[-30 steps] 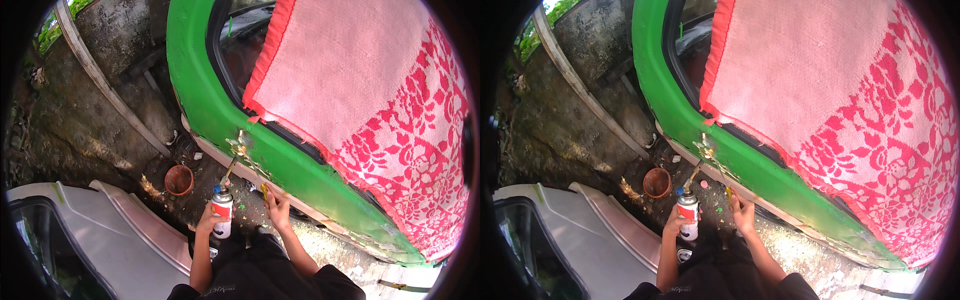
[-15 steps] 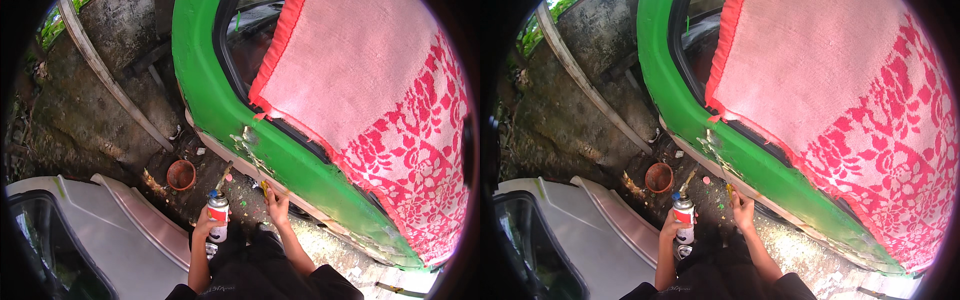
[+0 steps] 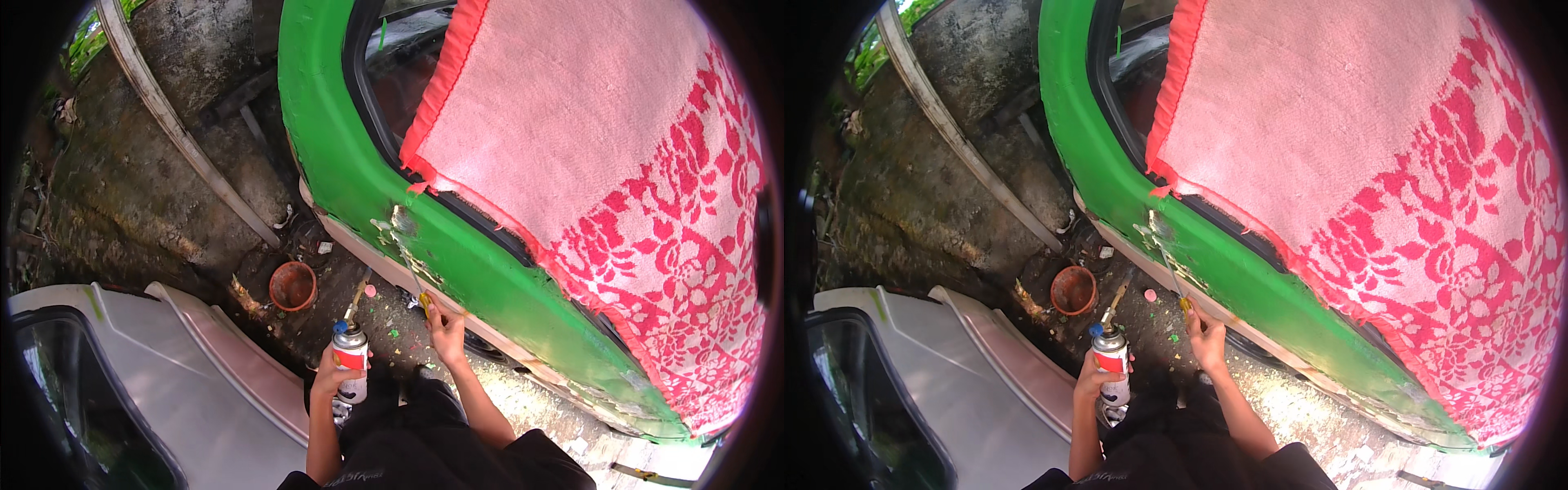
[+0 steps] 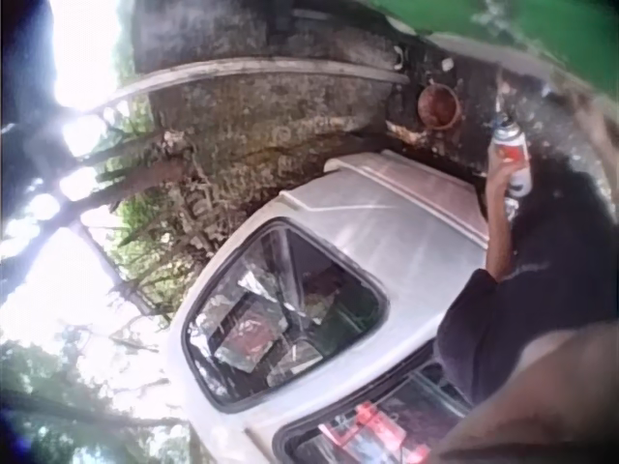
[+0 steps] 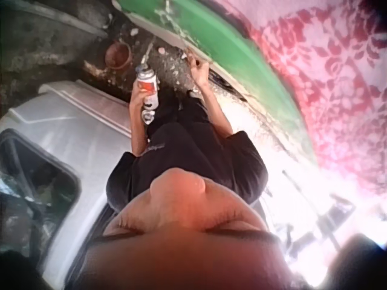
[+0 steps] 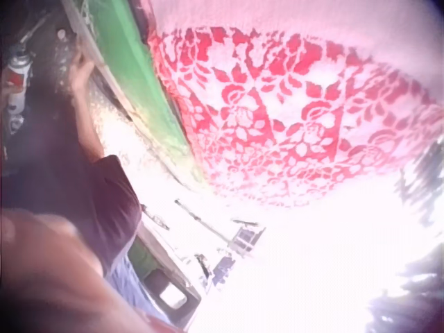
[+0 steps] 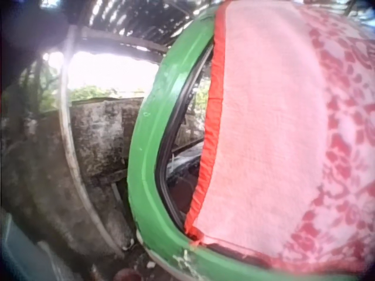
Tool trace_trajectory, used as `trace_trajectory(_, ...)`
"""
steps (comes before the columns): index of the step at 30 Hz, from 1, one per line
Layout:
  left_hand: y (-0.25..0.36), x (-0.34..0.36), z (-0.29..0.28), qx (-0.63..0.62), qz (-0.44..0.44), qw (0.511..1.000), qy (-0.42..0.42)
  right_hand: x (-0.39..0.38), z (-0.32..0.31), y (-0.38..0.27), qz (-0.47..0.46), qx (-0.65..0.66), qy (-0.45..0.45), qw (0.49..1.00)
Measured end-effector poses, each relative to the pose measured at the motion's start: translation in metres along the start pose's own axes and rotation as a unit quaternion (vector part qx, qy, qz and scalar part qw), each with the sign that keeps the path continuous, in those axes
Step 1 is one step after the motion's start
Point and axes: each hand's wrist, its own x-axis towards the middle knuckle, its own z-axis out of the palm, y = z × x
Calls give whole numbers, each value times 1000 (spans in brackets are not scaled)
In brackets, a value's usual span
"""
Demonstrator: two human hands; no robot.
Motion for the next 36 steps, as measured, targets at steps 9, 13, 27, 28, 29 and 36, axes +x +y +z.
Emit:
trace_trajectory(9, -2, -11, 6, 1, 3, 1000, 3, 6, -9, 2, -14, 5, -25, 1000)
trace_trajectory(13, 0, -9, 12, -2, 26, 1000, 3, 5, -23, 2, 8, 20, -34, 999)
trace_trajectory(27, -7, -5, 21, 7, 7, 1000, 6, -2, -21, -3, -8, 37, -36, 999)
trace_trajectory(28, -8, -6, 20, 7, 16, 1000, 2, -7, -29, -7, 36, 26, -27, 999)
trace_trajectory(29, -6, -2, 20, 3, 16, 1000, -1, 3, -24, -5, 24, 14, -26, 999)
trace_trajectory(36, -12, -9, 22, -7, 14, 1000, 0, -10, -30, 5, 49, -16, -3, 999)
